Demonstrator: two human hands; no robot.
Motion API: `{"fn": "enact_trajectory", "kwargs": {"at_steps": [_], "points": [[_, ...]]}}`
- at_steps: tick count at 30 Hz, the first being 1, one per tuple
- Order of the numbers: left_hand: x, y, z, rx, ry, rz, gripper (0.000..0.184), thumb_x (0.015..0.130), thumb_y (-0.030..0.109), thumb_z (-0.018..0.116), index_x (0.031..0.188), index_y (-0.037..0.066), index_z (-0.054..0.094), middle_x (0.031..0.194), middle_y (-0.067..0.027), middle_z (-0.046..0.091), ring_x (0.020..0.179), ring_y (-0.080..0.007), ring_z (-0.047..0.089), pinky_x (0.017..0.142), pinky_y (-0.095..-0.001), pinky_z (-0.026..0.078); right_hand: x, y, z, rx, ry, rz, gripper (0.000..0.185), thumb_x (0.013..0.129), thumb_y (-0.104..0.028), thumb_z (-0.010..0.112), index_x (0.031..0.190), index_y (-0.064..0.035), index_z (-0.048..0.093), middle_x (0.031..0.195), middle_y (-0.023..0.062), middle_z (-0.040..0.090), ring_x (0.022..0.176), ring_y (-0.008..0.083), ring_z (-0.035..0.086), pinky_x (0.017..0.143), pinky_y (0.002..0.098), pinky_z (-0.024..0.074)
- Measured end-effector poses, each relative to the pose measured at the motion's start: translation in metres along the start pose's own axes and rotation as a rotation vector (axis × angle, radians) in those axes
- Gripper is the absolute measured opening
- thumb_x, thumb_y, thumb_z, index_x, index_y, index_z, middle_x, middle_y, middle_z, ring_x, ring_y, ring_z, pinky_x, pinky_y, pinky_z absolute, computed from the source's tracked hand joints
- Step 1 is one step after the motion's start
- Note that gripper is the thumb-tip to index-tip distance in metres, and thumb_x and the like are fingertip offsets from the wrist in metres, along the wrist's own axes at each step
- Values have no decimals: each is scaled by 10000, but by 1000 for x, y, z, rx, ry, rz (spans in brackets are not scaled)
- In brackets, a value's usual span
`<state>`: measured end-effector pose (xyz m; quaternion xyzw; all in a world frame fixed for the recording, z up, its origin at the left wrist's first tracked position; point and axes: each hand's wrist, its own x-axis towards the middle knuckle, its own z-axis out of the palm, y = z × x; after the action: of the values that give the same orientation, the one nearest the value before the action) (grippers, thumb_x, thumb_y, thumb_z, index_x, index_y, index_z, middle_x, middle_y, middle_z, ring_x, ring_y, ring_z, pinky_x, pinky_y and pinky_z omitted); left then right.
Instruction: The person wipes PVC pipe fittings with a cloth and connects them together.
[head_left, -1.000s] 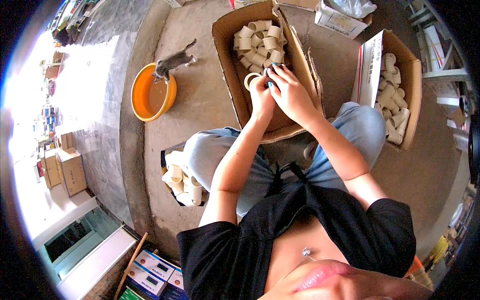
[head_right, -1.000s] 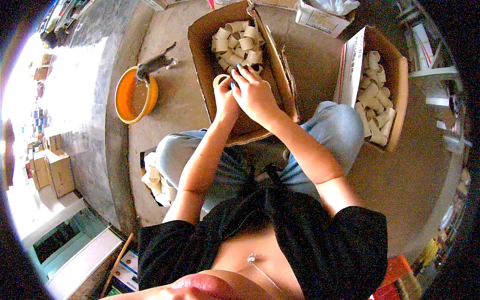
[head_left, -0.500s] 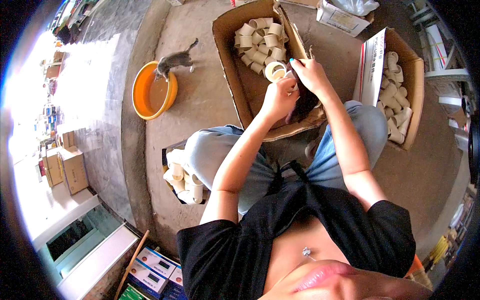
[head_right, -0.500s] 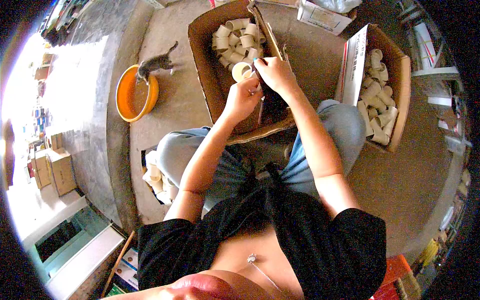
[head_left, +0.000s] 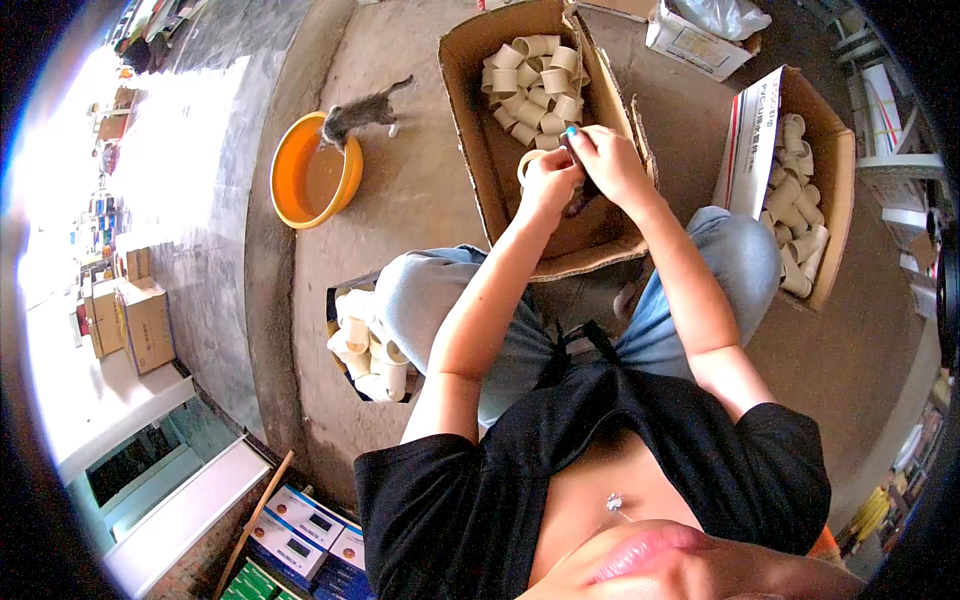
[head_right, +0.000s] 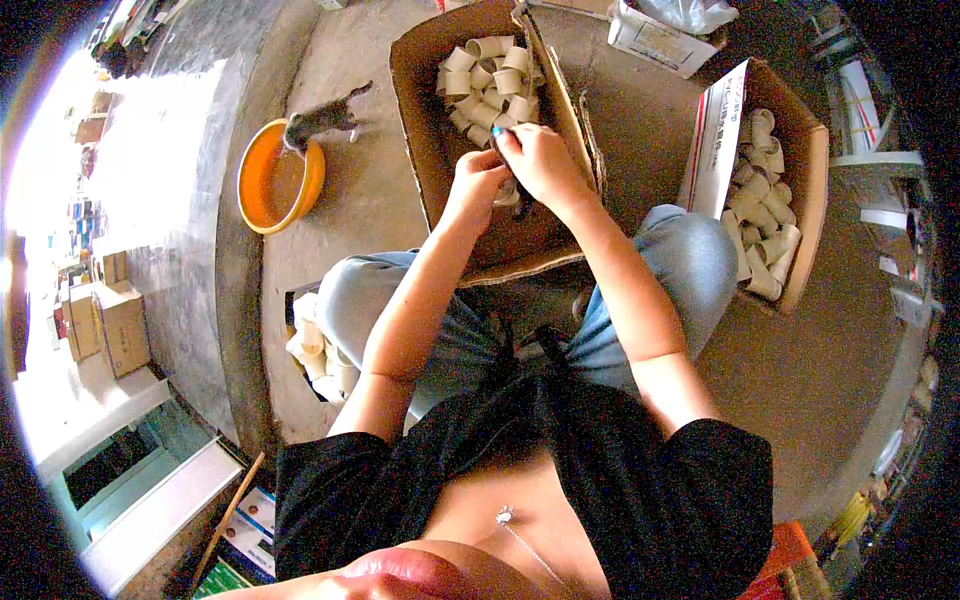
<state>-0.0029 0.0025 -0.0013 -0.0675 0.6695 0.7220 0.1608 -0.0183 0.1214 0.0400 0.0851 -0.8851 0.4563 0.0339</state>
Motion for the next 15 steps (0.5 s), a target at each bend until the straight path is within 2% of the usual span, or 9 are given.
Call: {"fn": "enact_trajectory", "kwargs": {"at_steps": [1,2,5,8,9,12,13,14,15], "points": [[-1,1,1,34,52,-13,131,719,27,541,815,-54,579,738,-60,575,662,-124,519,565,-247,396,-2,0,3,61,-23,-104,280,834,-226,525,847,40,611,888,206,608,867,339,572,797,393,437],[-4,1,2,67,104,-25,120,714,-5,505,806,-55,564,772,-70,570,708,-132,525,597,-242,410,-5,5,8,-42,-21,-173,304,825,-243,546,930,36,604,958,185,602,922,317,562,846,377,423],[-16,23,12,-129,187,62,145,752,-25,470,846,-57,576,772,-62,579,721,-129,526,654,-248,425,-7,3,10,-178,38,-312,323,818,-255,553,1000,10,582,1011,173,579,952,318,547,855,378,422],[-3,-6,5,171,128,298,157,758,-20,491,878,-52,586,763,-42,589,722,-114,526,645,-237,426,-1,1,3,-142,21,-226,294,822,-253,543,955,4,594,966,170,587,926,321,551,840,380,426],[-11,5,8,135,85,237,164,753,-18,514,895,-38,593,740,-22,589,724,-96,524,653,-235,429,1,-1,-1,-134,-10,-154,281,828,-255,527,914,2,600,937,174,589,899,325,556,812,384,434],[-16,6,11,264,-21,358,124,732,-38,508,835,-17,574,727,-15,535,694,-98,500,659,-238,418,7,-8,-17,-169,-111,116,349,851,-318,477,852,3,615,836,208,603,802,367,581,741,437,451],[-19,11,9,450,-74,443,103,708,-41,523,806,-22,545,708,-39,502,686,-115,480,647,-255,414,9,-2,-20,-156,-142,205,404,853,-376,448,833,-11,621,816,219,606,805,378,585,741,447,452],[-24,15,14,349,-104,466,83,668,-18,560,723,-26,498,667,-122,465,621,-224,486,591,-325,405,13,10,-21,-148,-215,305,436,847,-407,425,859,-20,624,853,225,607,844,372,587,758,431,454],[-29,21,16,366,-140,470,91,664,-11,569,718,-29,498,671,-124,468,621,-226,488,586,-334,405,15,18,-23,-103,-246,322,442,846,-412,415,874,-24,624,870,225,606,856,370,587,764,426,453]]}}
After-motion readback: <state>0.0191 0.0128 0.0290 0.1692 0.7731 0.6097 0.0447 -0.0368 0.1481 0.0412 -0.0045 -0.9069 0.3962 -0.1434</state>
